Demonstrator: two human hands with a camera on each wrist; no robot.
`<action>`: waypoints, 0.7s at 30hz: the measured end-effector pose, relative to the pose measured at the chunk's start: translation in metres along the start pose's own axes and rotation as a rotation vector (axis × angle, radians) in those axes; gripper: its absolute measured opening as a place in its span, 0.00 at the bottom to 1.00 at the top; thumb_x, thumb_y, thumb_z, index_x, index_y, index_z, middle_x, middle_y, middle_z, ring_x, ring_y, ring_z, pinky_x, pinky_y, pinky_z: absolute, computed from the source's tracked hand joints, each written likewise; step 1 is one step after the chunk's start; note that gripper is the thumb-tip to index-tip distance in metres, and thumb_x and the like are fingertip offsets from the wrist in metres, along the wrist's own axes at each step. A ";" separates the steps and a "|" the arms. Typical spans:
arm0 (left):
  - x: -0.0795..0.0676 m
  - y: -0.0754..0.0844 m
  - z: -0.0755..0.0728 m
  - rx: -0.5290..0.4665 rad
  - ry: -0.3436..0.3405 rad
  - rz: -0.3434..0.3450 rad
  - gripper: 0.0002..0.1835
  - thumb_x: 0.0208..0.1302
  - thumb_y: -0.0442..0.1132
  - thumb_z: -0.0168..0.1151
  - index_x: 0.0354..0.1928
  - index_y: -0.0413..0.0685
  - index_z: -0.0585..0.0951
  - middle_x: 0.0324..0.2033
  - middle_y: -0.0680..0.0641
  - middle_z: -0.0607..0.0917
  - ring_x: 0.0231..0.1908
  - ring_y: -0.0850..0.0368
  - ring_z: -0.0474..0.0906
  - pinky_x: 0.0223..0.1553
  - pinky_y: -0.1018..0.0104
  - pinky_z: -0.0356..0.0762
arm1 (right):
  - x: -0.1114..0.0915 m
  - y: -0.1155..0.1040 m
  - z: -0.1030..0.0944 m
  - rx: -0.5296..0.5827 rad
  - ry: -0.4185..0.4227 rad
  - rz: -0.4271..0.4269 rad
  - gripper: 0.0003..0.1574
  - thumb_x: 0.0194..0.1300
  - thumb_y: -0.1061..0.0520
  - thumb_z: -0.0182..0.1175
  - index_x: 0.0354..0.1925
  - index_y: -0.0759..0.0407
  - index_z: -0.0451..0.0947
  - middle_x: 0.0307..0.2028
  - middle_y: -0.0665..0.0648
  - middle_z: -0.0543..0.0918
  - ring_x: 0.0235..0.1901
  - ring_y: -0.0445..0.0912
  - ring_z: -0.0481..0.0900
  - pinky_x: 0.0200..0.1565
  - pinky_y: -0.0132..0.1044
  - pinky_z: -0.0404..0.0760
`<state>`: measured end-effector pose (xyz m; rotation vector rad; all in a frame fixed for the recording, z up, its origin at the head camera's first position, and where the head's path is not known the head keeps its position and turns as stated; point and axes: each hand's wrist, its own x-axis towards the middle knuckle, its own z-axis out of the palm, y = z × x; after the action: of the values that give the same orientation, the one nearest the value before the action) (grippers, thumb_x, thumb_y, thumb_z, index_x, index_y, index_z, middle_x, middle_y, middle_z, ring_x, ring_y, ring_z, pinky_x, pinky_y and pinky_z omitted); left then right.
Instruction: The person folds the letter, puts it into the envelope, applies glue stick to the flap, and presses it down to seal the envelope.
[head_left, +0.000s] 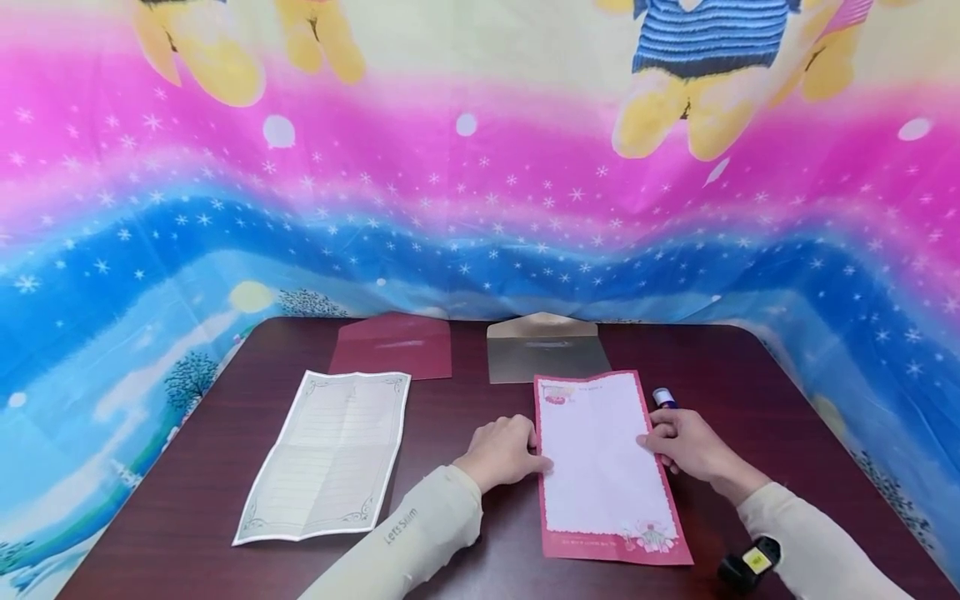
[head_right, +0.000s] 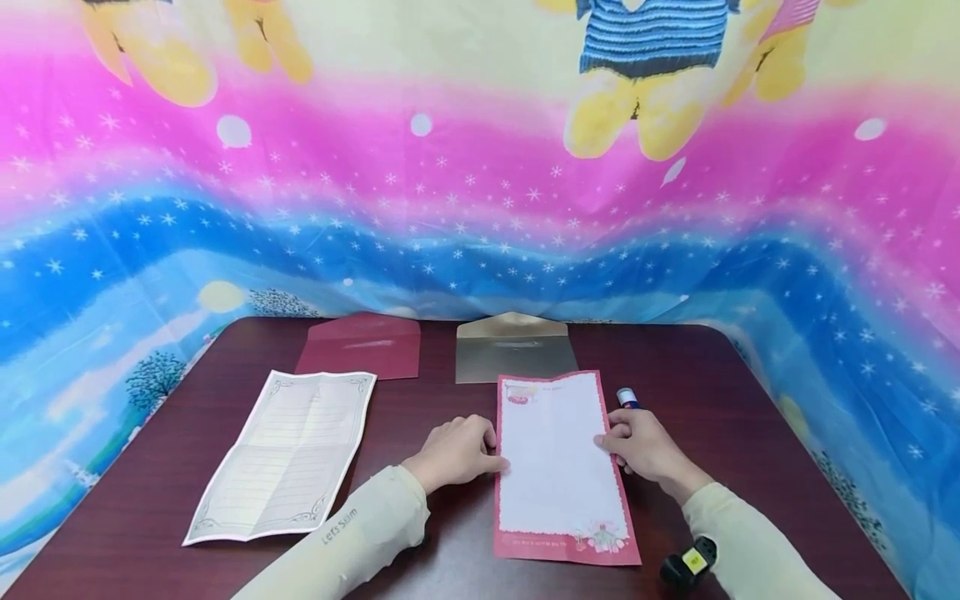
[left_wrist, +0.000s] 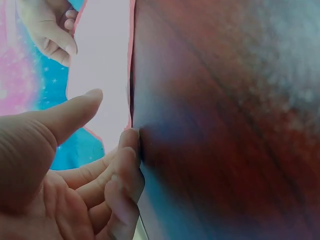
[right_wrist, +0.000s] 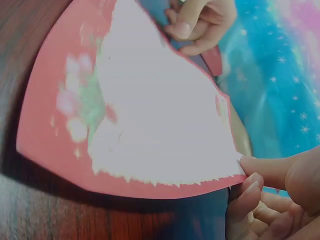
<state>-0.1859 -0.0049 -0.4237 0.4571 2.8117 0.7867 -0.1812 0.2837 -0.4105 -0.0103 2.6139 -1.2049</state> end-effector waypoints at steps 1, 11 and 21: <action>0.000 0.000 0.000 -0.032 -0.011 -0.006 0.18 0.56 0.52 0.76 0.30 0.51 0.78 0.19 0.54 0.76 0.22 0.60 0.70 0.27 0.66 0.66 | 0.000 0.000 -0.001 0.009 -0.004 0.002 0.25 0.72 0.56 0.61 0.58 0.73 0.71 0.24 0.52 0.76 0.22 0.42 0.72 0.25 0.34 0.76; -0.001 -0.002 -0.004 -0.334 -0.028 -0.014 0.17 0.62 0.48 0.72 0.41 0.50 0.73 0.23 0.53 0.78 0.22 0.61 0.73 0.28 0.67 0.68 | -0.002 -0.006 -0.007 0.102 -0.099 0.006 0.20 0.75 0.49 0.57 0.47 0.67 0.77 0.20 0.50 0.72 0.22 0.42 0.71 0.27 0.35 0.76; 0.000 -0.006 -0.005 -0.371 0.065 -0.110 0.16 0.64 0.49 0.69 0.44 0.51 0.74 0.25 0.53 0.79 0.25 0.60 0.75 0.31 0.65 0.68 | -0.004 -0.009 -0.016 0.306 -0.252 -0.043 0.25 0.79 0.48 0.52 0.57 0.70 0.72 0.21 0.47 0.72 0.22 0.37 0.69 0.27 0.31 0.72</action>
<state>-0.1884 -0.0124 -0.4226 0.2173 2.6307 1.2821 -0.1817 0.2898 -0.3926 -0.1499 2.2049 -1.4993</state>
